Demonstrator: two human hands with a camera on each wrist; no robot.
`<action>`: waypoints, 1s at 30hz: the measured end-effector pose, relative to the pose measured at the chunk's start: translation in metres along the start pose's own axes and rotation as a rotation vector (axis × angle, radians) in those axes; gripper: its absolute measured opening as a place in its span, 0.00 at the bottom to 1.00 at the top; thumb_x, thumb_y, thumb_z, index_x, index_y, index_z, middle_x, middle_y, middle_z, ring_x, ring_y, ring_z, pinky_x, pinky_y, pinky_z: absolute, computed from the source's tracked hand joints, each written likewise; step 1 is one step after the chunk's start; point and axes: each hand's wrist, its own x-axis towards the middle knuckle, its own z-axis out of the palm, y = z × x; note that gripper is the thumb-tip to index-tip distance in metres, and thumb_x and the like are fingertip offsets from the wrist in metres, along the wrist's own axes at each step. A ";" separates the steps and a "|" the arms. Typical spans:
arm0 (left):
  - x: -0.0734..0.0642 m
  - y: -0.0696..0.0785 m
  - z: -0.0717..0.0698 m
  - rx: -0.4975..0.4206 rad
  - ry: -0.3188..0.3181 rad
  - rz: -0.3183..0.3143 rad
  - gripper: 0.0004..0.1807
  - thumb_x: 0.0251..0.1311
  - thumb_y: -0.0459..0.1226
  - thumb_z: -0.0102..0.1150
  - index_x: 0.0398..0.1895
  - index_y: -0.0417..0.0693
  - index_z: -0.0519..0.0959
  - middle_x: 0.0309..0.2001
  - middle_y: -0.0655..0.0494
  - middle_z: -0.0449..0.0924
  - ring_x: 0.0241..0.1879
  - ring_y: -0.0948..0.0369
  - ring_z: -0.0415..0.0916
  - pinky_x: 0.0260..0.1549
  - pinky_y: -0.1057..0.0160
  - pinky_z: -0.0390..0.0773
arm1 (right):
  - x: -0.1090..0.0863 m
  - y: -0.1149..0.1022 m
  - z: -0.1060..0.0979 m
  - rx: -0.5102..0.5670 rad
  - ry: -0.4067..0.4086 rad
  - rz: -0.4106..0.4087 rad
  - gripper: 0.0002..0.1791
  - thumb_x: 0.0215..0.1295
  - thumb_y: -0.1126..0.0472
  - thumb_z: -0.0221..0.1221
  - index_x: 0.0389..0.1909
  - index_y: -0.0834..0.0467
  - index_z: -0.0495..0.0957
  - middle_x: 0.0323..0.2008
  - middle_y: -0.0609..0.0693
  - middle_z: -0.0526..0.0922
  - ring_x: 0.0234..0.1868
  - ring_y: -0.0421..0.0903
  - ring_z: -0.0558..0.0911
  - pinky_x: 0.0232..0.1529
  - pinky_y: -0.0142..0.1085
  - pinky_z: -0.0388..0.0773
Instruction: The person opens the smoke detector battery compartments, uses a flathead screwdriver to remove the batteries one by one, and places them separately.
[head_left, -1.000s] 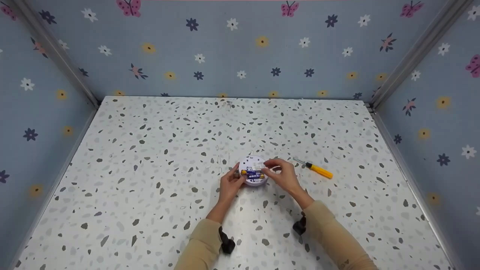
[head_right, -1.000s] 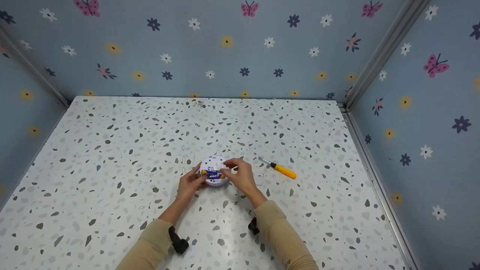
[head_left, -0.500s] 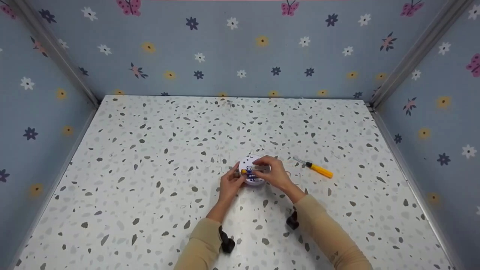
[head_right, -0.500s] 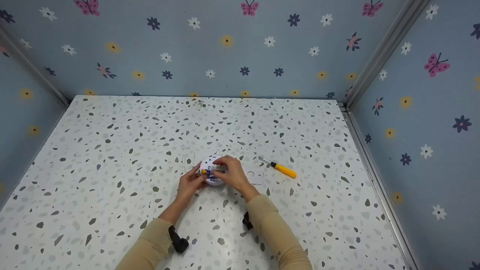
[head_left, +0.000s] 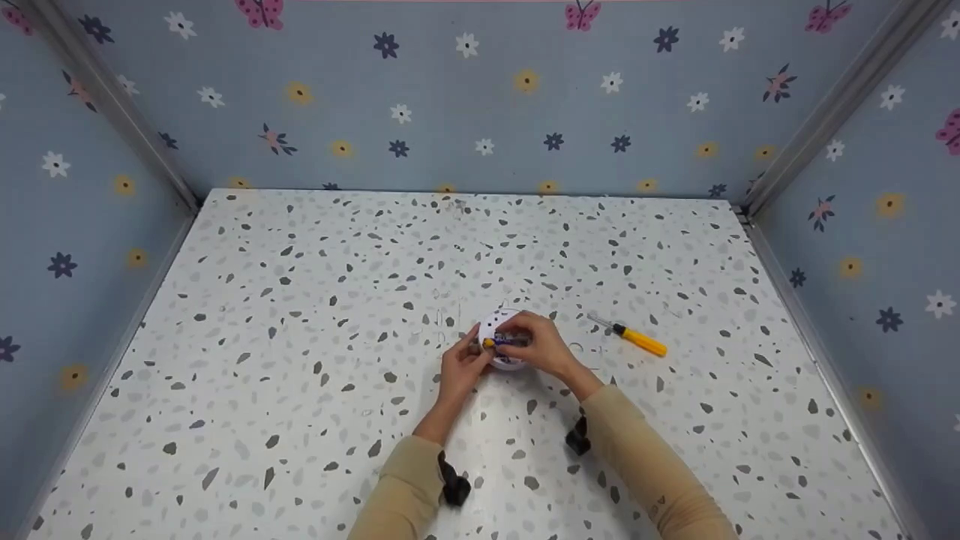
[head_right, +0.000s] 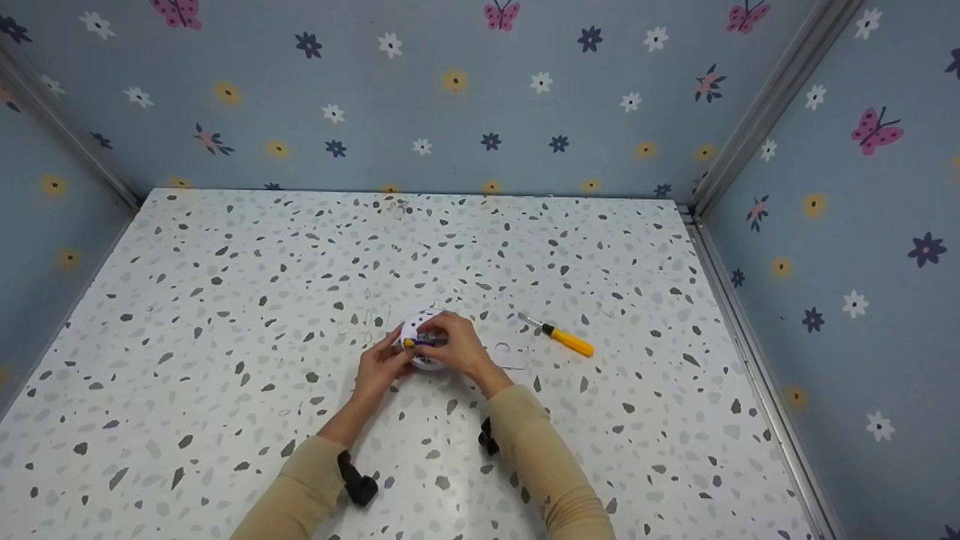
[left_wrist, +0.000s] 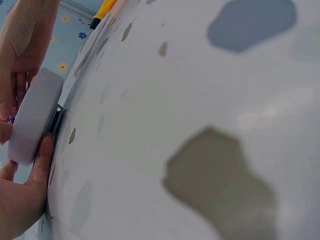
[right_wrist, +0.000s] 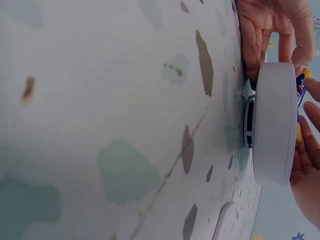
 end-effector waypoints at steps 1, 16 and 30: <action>-0.001 0.002 0.000 -0.003 -0.004 0.006 0.28 0.50 0.26 0.55 0.58 0.34 0.65 0.35 0.42 0.75 0.29 0.62 0.73 0.32 0.59 0.78 | 0.000 0.000 0.000 -0.003 -0.004 0.007 0.14 0.48 0.67 0.65 0.37 0.67 0.78 0.36 0.59 0.77 0.40 0.54 0.76 0.44 0.45 0.74; 0.008 -0.017 0.001 0.039 0.038 0.005 0.28 0.50 0.27 0.55 0.59 0.41 0.67 0.34 0.47 0.74 0.29 0.63 0.72 0.30 0.68 0.77 | 0.003 0.005 0.002 -0.069 -0.012 0.041 0.11 0.46 0.61 0.66 0.33 0.57 0.81 0.34 0.45 0.75 0.38 0.42 0.74 0.45 0.37 0.71; 0.000 -0.001 0.000 -0.008 0.008 0.017 0.28 0.50 0.25 0.55 0.58 0.33 0.65 0.31 0.46 0.74 0.28 0.64 0.72 0.33 0.63 0.78 | 0.002 0.005 0.004 -0.008 0.016 0.031 0.07 0.48 0.62 0.65 0.30 0.57 0.82 0.33 0.50 0.76 0.38 0.47 0.74 0.44 0.43 0.71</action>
